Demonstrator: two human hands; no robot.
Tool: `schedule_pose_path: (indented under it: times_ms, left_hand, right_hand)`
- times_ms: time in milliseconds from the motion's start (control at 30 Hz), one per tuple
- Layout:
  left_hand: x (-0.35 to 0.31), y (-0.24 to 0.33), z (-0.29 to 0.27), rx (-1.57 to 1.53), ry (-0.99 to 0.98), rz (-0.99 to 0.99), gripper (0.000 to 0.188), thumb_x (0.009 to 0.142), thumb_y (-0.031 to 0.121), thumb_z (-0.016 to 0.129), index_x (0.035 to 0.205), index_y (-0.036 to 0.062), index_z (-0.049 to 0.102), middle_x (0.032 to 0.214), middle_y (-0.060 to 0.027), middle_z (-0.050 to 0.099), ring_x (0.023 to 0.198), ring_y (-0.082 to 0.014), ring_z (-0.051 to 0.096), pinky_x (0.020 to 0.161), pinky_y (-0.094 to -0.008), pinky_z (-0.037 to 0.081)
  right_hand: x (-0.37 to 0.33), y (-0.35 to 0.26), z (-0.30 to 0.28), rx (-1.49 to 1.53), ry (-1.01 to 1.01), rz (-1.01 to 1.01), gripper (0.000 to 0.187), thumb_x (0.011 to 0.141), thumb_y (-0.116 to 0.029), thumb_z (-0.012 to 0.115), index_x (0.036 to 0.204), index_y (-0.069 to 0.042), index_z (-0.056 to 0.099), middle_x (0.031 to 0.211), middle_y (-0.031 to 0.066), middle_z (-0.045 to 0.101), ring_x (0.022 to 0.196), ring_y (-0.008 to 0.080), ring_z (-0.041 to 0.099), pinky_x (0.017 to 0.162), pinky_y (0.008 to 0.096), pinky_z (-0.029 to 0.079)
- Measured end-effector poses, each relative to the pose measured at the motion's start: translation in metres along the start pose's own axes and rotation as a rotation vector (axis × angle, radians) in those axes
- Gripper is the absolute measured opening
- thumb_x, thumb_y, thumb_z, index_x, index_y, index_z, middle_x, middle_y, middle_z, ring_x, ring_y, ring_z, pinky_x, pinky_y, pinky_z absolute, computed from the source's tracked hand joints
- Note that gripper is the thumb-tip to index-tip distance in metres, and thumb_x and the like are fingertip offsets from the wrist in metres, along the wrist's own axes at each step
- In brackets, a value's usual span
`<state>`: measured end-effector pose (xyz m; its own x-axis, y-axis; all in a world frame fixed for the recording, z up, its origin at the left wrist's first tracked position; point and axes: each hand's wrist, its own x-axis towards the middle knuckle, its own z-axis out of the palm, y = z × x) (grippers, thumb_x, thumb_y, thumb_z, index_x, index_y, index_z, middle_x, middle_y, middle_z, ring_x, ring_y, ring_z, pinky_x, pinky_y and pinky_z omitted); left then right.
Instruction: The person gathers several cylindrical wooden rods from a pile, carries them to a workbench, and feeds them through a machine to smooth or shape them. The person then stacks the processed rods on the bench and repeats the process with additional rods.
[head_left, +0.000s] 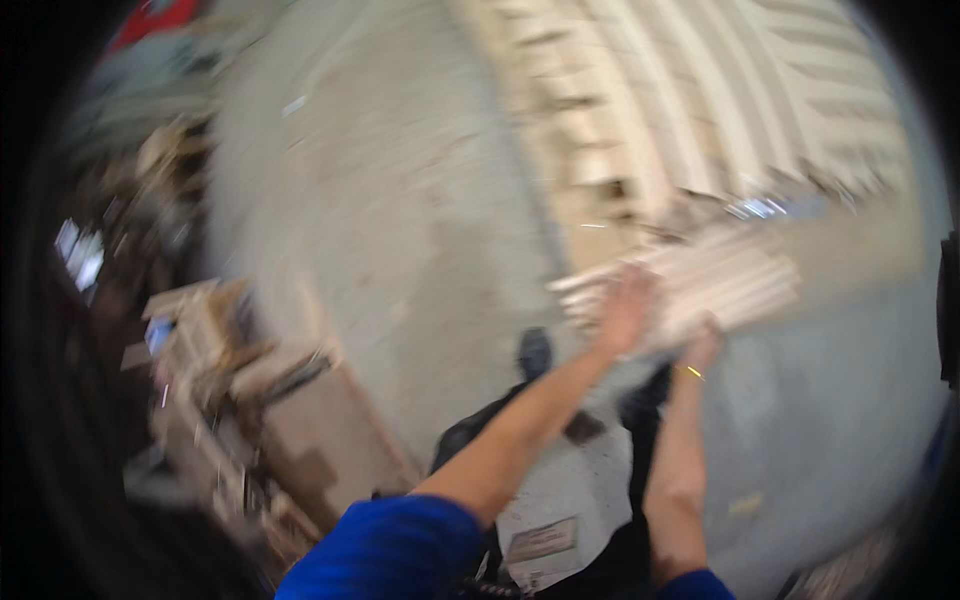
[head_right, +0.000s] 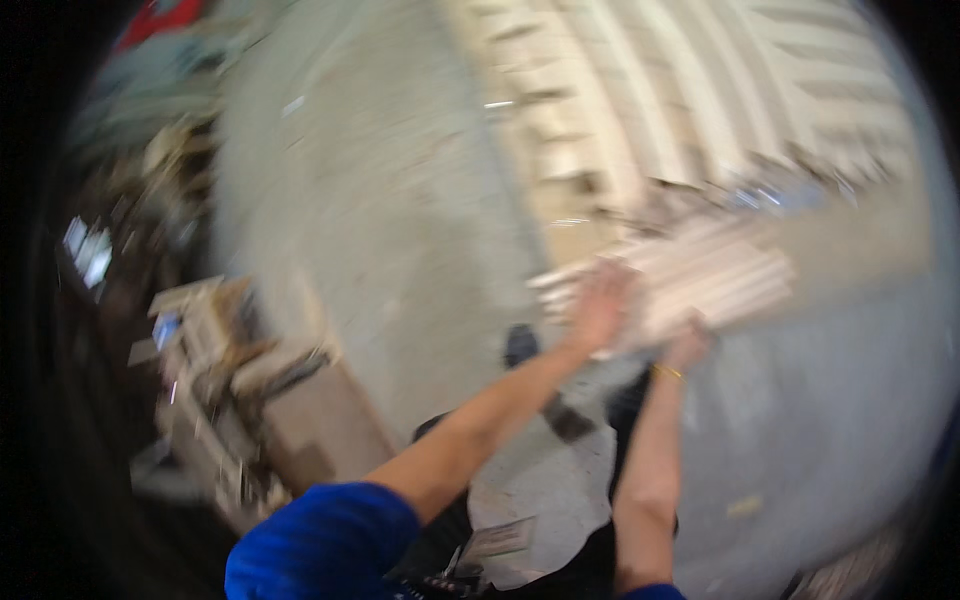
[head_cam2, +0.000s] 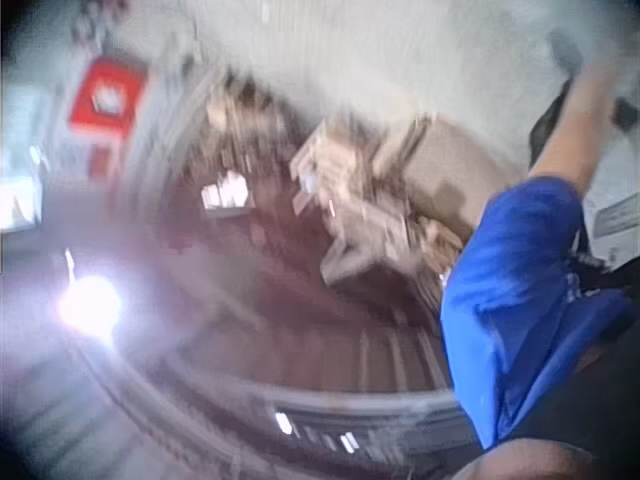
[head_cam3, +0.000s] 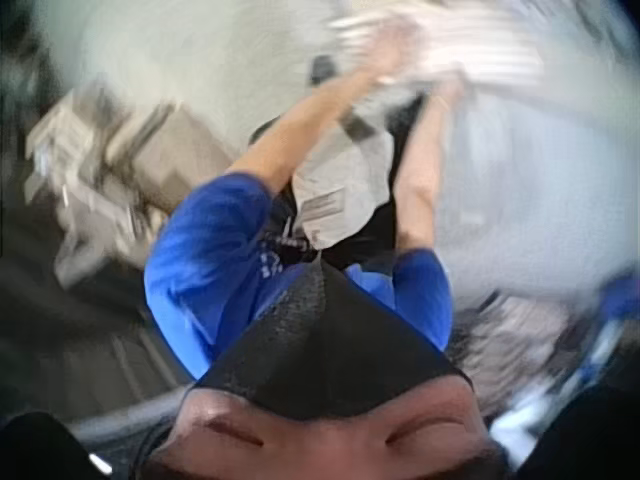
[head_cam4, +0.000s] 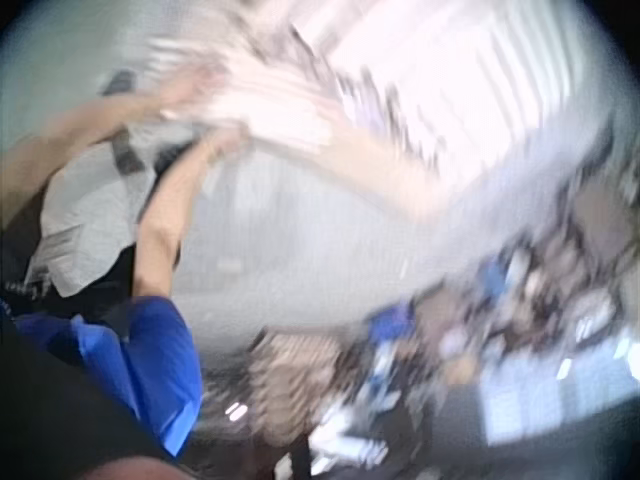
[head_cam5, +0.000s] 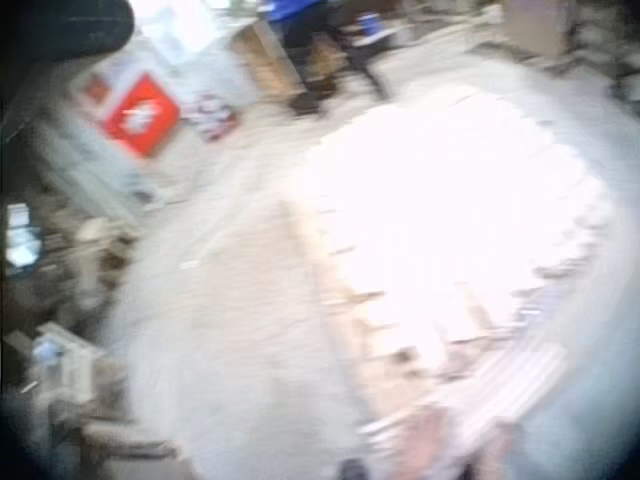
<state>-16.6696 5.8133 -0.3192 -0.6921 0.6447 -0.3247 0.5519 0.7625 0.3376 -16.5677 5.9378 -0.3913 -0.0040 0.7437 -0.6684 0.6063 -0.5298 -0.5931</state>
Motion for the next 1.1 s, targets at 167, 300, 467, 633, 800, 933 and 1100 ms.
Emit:
schedule_pose_path:
  times_ms: [167,300,467,633,800,933,1100]
  left_hand:
    - [-0.016,-0.001,-0.041,-0.191,-0.22,-0.101,0.071,0.076,0.014,0.066,0.137,0.0084,0.031,0.146,-0.0196,0.018,0.135,-0.037,0.02,0.109,-0.05,0.021]
    - [-0.076,-0.079,-0.109,-0.374,-0.042,-0.298,0.071,0.077,0.016,0.067,0.137,0.008,0.03,0.144,-0.022,0.02,0.133,-0.0393,0.022,0.109,-0.0454,0.023]
    - [-0.207,-0.21,-0.244,-0.528,0.294,-0.679,0.063,0.078,0.022,0.066,0.133,0.0068,0.038,0.141,-0.0182,0.028,0.131,-0.0344,0.027,0.104,-0.0452,0.029]
    - [-0.35,-0.339,-0.43,-0.577,1.061,-0.923,0.044,0.077,0.018,0.067,0.118,0.0047,0.055,0.118,-0.017,0.055,0.112,-0.0338,0.049,0.097,-0.0419,0.036]
    - [-0.559,-0.518,-0.591,0.028,1.465,-1.545,0.042,0.078,0.019,0.066,0.112,-0.0016,0.054,0.116,-0.0191,0.054,0.109,-0.0341,0.05,0.092,-0.0447,0.039]
    - [-0.679,-0.631,-0.617,-0.475,0.896,-2.335,0.064,0.072,0.036,0.069,0.12,0.0001,0.05,0.116,-0.0228,0.055,0.11,-0.0402,0.051,0.094,-0.0474,0.04]
    - [-0.723,-0.718,-0.531,-0.497,0.989,-2.193,0.071,0.063,0.024,0.072,0.124,0.0038,0.042,0.109,-0.0238,0.059,0.103,-0.0383,0.057,0.089,-0.042,0.047]
  right_hand:
    - [-0.013,-0.011,-0.02,0.217,0.059,0.253,0.075,0.083,-0.048,0.058,0.138,-0.002,0.034,0.14,0.0197,0.032,0.127,0.0333,0.035,0.099,0.0507,0.034]
    - [-0.029,-0.041,-0.034,0.013,-0.118,0.294,0.088,0.077,-0.059,0.058,0.139,-0.003,0.031,0.143,0.0177,0.029,0.13,0.0327,0.03,0.101,0.0558,0.027]
    - [-0.118,-0.06,-0.055,-0.43,-0.155,0.008,0.073,0.083,-0.047,0.058,0.13,0.006,0.042,0.135,0.0209,0.042,0.124,0.031,0.04,0.103,0.0397,0.032]
    - [-0.283,-0.094,0.035,-0.979,-0.583,-0.248,0.071,0.082,-0.048,0.058,0.128,0.006,0.044,0.13,0.0217,0.046,0.121,0.0309,0.043,0.101,0.0413,0.033]
    - [-0.397,-0.188,0.162,-1.431,-0.827,-0.66,0.07,0.082,-0.048,0.057,0.125,0.005,0.046,0.126,0.0225,0.049,0.118,0.0309,0.045,0.098,0.0429,0.034]
    - [-0.518,-0.239,0.38,-1.381,-1.036,-1.073,0.04,0.086,-0.027,0.057,0.107,0.007,0.058,0.085,0.0156,0.063,0.083,0.02,0.059,0.075,0.0334,0.047]
    - [-0.713,-0.239,0.647,-1.158,-1.351,-0.872,0.039,0.087,-0.022,0.057,0.117,0.002,0.054,0.096,0.0095,0.064,0.084,0.0156,0.061,0.063,0.0256,0.047]
